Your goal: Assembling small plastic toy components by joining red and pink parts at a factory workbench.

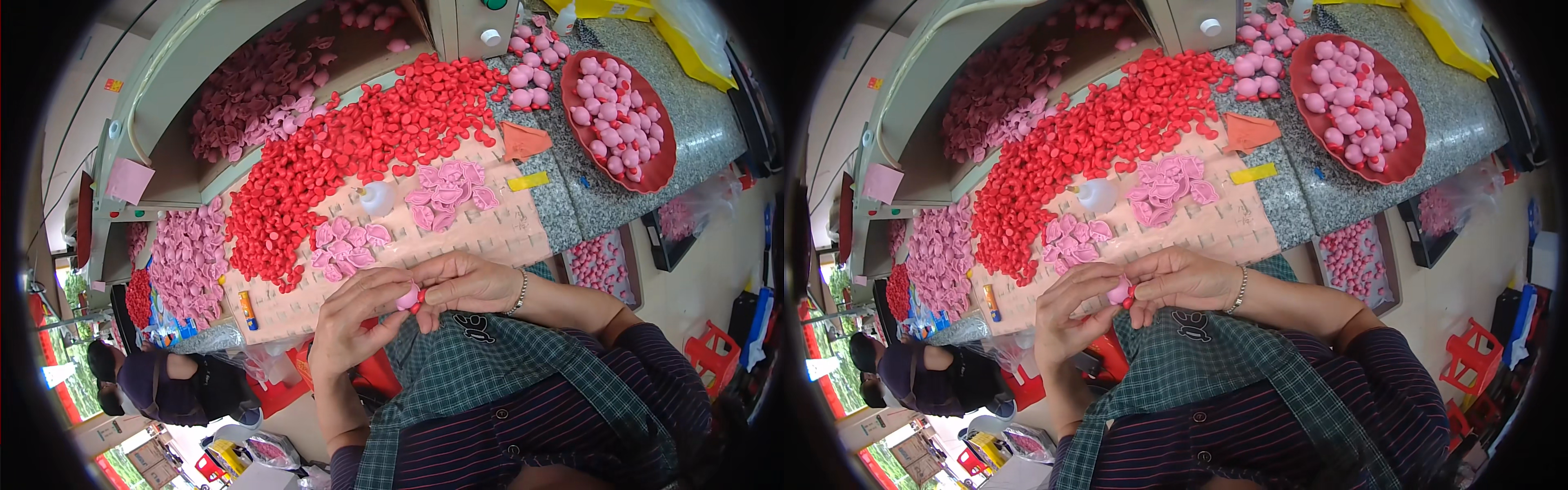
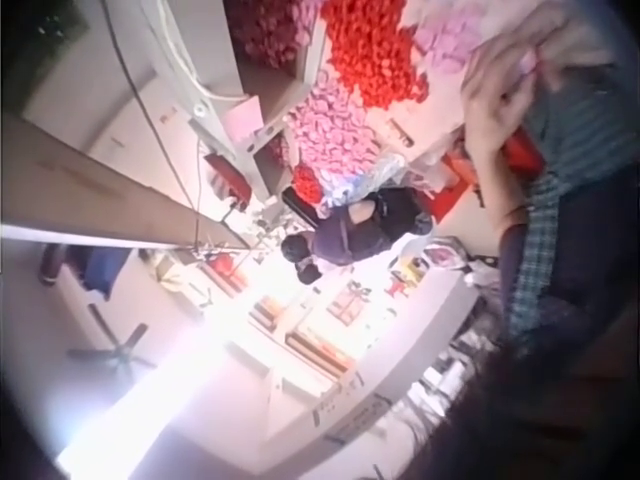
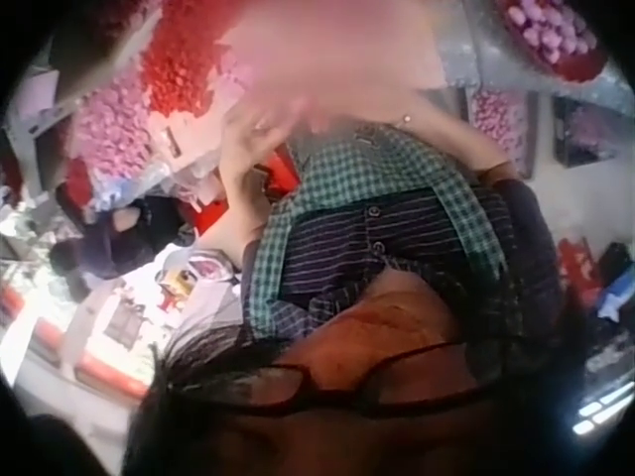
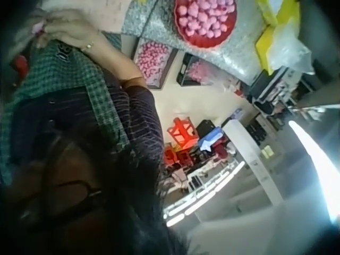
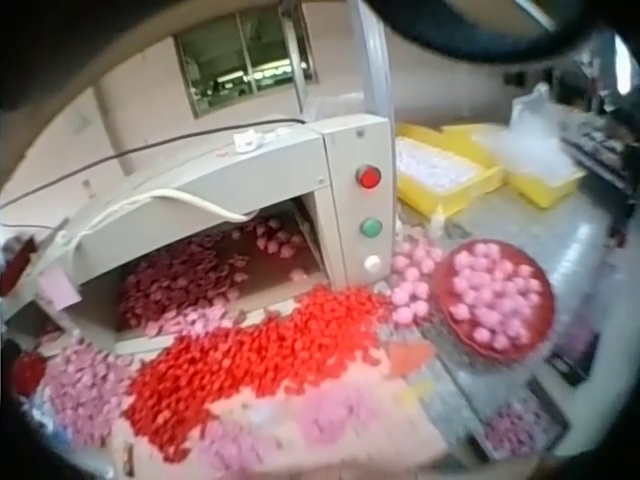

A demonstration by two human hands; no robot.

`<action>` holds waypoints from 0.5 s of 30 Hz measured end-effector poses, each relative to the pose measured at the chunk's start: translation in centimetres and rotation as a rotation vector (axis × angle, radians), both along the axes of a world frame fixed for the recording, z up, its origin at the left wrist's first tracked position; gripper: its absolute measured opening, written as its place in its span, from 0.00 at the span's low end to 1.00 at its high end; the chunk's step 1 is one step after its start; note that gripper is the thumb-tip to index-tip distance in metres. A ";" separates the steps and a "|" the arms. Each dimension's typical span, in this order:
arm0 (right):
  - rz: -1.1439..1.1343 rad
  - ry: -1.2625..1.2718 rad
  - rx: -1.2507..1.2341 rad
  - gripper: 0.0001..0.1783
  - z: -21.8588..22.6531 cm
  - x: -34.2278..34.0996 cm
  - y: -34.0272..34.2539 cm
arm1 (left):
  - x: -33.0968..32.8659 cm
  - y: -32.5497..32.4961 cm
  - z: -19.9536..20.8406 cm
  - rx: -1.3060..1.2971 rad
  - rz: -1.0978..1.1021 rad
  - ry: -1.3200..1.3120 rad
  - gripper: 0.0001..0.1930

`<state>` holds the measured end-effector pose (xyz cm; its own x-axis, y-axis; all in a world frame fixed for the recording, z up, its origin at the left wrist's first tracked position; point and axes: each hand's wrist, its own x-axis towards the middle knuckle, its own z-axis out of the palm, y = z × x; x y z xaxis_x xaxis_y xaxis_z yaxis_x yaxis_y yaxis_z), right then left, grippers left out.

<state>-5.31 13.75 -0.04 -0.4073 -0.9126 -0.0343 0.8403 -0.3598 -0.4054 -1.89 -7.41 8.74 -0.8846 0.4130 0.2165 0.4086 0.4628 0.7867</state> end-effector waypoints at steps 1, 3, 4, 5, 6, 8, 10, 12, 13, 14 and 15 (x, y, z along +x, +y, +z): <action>-0.004 -0.002 -0.006 0.15 -0.1 0.0 0.0 | 0.0 0.0 0.1 0.002 0.001 -0.008 0.19; 0.000 -0.013 -0.003 0.14 -0.1 0.1 -0.1 | 0.0 0.0 0.1 0.008 0.001 -0.013 0.19; 0.002 -0.024 0.000 0.14 0.0 0.1 -0.1 | 0.0 0.0 0.1 0.014 -0.001 -0.019 0.19; 0.003 -0.023 0.000 0.14 0.0 0.1 -0.2 | 0.1 0.0 0.1 0.014 0.000 -0.019 0.19; -0.006 -0.021 0.007 0.14 0.0 0.2 -0.2 | 0.0 -0.1 0.1 0.016 -0.010 -0.019 0.19; -0.016 -0.017 0.014 0.14 0.1 0.2 -0.1 | -0.1 -0.1 0.1 0.018 -0.023 -0.019 0.19; -0.030 -0.037 0.009 0.14 0.1 0.3 -0.2 | -0.1 -0.1 0.2 0.026 -0.013 -0.049 0.20; -0.040 -0.042 -0.001 0.14 -0.1 0.4 -0.3 | -0.1 0.1 0.5 -0.001 0.000 -0.045 0.19; -0.050 -0.048 -0.011 0.14 -0.3 0.4 -0.4 | -0.1 0.1 0.6 -0.029 0.012 -0.041 0.18; -0.051 -0.048 -0.011 0.14 -0.3 0.4 -0.5 | -0.1 0.1 0.5 -0.029 0.011 -0.041 0.18; -0.060 -0.068 -0.020 0.14 -0.3 0.4 -0.5 | -0.1 0.1 0.3 -0.033 0.024 -0.045 0.19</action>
